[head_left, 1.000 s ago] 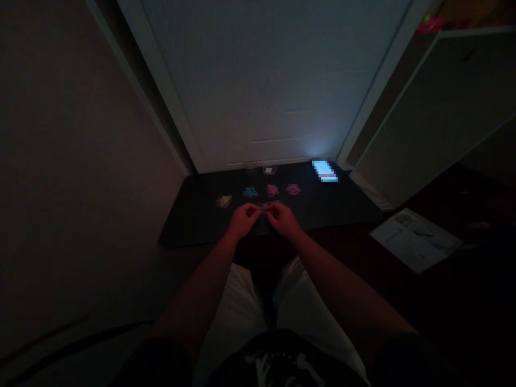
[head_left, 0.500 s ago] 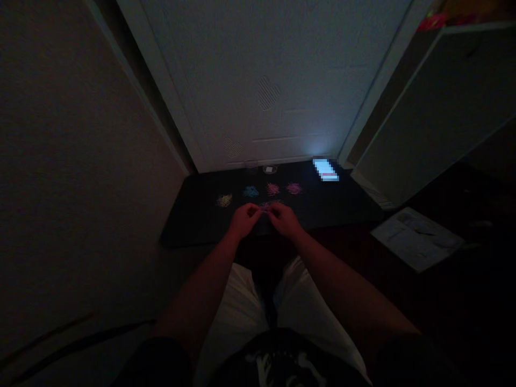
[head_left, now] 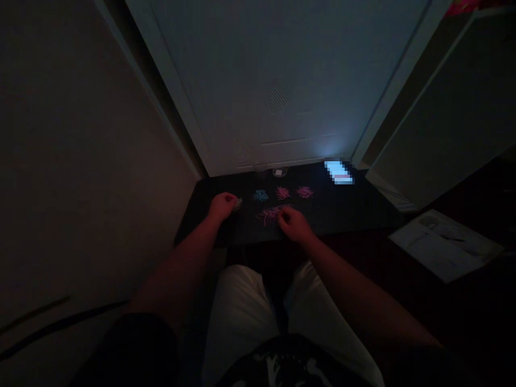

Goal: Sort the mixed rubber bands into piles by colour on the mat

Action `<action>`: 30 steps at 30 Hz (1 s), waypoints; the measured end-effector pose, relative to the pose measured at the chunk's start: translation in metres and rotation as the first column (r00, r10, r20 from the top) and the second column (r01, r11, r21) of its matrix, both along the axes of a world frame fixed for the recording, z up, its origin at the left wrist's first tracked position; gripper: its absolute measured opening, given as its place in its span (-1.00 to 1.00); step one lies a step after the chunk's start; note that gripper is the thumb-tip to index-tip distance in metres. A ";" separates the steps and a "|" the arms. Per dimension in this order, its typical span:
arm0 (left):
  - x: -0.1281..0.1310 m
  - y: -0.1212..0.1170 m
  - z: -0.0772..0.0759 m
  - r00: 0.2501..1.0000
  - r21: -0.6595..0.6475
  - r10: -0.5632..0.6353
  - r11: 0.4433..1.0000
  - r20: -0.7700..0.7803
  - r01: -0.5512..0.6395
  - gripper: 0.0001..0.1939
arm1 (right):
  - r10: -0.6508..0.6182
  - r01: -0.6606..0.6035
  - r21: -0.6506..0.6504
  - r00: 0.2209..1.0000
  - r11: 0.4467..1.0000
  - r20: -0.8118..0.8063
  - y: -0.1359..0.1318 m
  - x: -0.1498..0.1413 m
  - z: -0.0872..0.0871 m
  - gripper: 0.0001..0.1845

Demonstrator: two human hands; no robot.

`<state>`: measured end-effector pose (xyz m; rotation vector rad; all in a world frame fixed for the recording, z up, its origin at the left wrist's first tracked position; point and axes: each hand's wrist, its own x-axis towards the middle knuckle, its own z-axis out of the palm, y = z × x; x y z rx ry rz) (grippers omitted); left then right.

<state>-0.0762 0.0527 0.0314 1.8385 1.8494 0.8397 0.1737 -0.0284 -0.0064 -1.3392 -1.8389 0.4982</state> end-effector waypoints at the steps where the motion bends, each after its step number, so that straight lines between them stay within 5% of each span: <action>1: -0.002 0.001 0.000 1.000 -0.029 -0.003 1.000 -0.018 0.003 -0.87 | -0.003 0.003 -0.003 1.000 1.000 -0.003 0.000 0.000 0.000 -0.91; 12: -0.009 -0.002 0.005 0.996 -0.024 0.080 0.996 -0.030 -0.081 -0.84 | -0.014 0.014 0.009 1.000 1.000 0.000 -0.003 -0.001 0.003 -0.89; 16: 0.003 -0.009 0.008 0.993 0.096 0.113 0.988 0.045 -0.117 -0.81 | -0.011 0.011 0.008 1.000 1.000 -0.025 -0.002 -0.002 0.003 -0.89; 25: 0.096 -0.062 -0.018 0.944 0.140 -0.323 0.940 0.064 0.312 -0.84 | 0.092 -0.083 0.050 0.972 0.995 -0.214 0.001 -0.001 -0.002 -0.82; 30: 0.105 -0.072 -0.028 0.959 0.216 -0.276 0.942 0.063 0.257 -0.87 | 0.077 -0.071 0.045 0.988 0.996 -0.130 0.002 -0.002 0.000 -0.89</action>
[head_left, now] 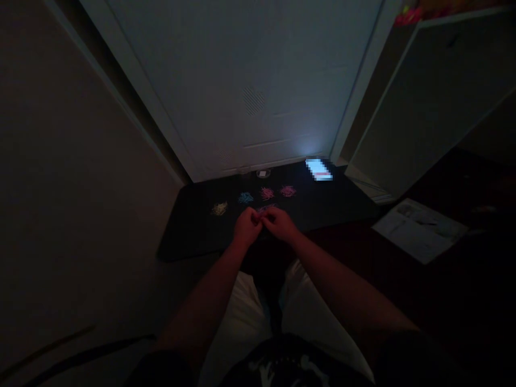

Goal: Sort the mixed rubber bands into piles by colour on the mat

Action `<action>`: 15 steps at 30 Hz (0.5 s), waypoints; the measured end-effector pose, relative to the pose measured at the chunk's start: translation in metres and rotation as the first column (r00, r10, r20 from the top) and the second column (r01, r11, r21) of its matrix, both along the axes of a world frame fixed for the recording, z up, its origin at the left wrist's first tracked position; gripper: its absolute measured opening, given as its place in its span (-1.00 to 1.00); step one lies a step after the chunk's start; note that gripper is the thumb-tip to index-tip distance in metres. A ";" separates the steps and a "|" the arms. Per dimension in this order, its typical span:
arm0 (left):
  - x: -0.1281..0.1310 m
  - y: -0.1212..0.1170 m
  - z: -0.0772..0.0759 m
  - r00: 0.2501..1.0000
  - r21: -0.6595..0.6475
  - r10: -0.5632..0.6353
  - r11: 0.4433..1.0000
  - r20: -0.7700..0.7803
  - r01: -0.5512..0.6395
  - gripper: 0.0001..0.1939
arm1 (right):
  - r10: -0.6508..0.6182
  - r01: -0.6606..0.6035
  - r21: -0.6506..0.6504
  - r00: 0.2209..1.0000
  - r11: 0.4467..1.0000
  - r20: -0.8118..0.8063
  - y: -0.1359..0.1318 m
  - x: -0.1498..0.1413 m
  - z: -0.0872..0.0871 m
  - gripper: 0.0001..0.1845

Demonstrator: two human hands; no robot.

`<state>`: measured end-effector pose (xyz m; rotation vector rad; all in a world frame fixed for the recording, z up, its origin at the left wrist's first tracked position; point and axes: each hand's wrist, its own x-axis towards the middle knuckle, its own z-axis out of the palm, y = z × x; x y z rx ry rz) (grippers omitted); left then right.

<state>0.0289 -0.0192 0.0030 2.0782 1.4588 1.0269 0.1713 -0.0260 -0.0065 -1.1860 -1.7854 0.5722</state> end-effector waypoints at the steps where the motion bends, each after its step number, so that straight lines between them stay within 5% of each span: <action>1: -0.001 -0.001 -0.001 1.000 0.008 0.007 1.000 0.010 -0.008 -0.87 | -0.004 0.004 -0.007 1.000 1.000 0.005 0.000 0.000 0.000 -0.90; 15: 0.000 -0.003 -0.001 0.997 -0.017 -0.057 0.998 0.060 0.058 -0.89 | -0.043 0.046 -0.024 0.994 0.999 0.101 0.002 0.001 0.001 -0.87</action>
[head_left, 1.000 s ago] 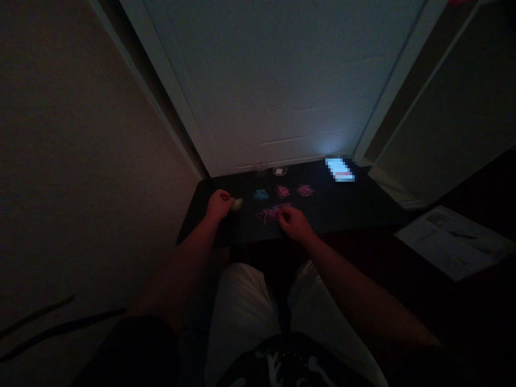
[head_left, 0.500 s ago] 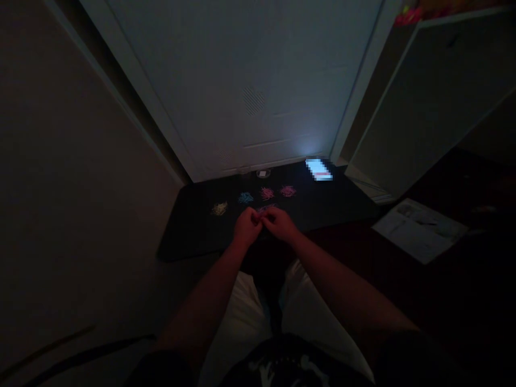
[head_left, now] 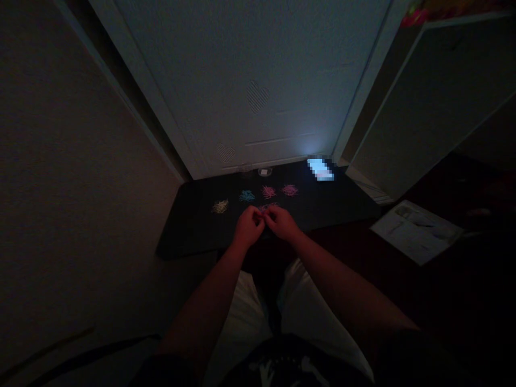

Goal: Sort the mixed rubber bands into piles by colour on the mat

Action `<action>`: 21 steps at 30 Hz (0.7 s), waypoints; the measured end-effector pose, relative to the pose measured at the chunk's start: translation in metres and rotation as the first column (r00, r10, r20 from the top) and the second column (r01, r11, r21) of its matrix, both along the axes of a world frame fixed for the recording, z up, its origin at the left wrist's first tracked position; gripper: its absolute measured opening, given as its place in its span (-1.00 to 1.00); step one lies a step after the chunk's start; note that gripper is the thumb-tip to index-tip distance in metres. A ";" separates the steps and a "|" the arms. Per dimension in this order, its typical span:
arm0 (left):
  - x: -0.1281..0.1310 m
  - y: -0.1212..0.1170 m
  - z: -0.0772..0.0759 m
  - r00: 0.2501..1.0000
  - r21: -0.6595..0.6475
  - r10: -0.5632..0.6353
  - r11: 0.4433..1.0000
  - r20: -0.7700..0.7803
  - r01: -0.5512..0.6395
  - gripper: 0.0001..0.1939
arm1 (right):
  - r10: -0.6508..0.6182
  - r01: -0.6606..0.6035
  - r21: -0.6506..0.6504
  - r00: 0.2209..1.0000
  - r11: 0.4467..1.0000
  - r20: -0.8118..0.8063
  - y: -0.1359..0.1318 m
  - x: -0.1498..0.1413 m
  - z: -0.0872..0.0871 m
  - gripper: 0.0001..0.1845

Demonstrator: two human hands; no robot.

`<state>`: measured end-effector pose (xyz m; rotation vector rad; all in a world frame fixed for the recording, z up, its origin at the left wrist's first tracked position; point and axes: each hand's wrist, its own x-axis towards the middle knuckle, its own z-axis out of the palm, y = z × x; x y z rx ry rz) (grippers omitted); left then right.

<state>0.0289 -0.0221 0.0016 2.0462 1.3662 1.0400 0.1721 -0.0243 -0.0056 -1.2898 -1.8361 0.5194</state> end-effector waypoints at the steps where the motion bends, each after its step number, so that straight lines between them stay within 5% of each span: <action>1: 0.000 0.000 0.001 1.000 -0.006 -0.015 1.000 0.013 0.015 -0.88 | -0.007 0.007 -0.006 1.000 1.000 -0.006 -0.001 0.000 0.001 -0.86; 13: 0.000 0.002 0.000 0.986 -0.103 -0.121 0.986 0.112 0.133 -0.76 | -0.064 0.058 -0.045 0.986 0.997 -0.151 -0.001 0.002 0.001 -0.86; 21: -0.001 0.007 -0.003 0.982 -0.145 -0.087 0.983 0.167 0.112 -0.82 | -0.089 0.084 -0.036 0.982 0.996 -0.168 -0.002 0.002 0.002 -0.85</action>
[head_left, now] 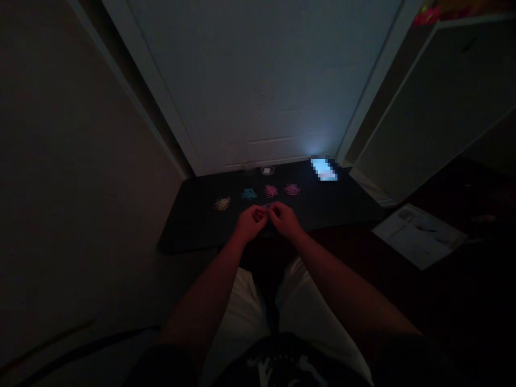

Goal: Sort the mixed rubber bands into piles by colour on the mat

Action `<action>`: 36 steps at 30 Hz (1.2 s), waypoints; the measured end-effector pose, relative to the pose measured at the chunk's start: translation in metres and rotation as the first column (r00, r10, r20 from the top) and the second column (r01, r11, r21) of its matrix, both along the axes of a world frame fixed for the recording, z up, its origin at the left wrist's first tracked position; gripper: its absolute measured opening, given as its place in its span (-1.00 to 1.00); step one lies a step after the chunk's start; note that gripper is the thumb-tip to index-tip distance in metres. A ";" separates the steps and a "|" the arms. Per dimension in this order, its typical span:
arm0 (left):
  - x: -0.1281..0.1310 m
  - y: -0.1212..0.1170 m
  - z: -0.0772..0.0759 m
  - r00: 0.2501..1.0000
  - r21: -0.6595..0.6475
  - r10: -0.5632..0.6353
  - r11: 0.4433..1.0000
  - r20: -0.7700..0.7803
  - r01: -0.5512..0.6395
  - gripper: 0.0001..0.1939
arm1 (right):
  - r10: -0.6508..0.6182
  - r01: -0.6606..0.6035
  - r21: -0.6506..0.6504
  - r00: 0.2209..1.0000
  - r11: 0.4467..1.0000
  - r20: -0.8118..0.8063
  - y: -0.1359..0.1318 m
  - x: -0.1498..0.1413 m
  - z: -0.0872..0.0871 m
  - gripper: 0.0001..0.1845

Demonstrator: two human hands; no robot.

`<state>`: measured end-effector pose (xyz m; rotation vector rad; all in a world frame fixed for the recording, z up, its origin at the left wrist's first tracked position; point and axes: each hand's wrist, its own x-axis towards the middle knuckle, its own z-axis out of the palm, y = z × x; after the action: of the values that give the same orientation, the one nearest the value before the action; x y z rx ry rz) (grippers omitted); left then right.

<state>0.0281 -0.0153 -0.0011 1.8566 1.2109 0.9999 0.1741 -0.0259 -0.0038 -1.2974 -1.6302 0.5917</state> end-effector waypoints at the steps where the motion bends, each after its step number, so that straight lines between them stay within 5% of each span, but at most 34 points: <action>1: 0.000 0.000 0.000 1.000 -0.004 0.007 1.000 0.012 -0.007 -0.82 | 0.000 0.000 -0.004 1.000 1.000 0.000 0.000 0.000 0.000 -0.85; 14: -0.001 0.002 0.002 0.999 -0.041 0.045 0.998 0.020 -0.044 -0.86 | 0.133 -0.134 -0.029 0.990 0.990 -0.057 0.001 0.004 -0.002 -0.80; 36: -0.002 0.000 0.002 0.995 0.012 0.055 0.998 -0.083 -0.054 -0.84 | 0.080 -0.082 -0.019 0.993 0.996 -0.085 0.005 0.005 -0.003 -0.79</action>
<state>0.0264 -0.0157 0.0013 1.8983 1.3141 0.9677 0.1791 -0.0212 -0.0073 -1.2104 -1.6166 0.7067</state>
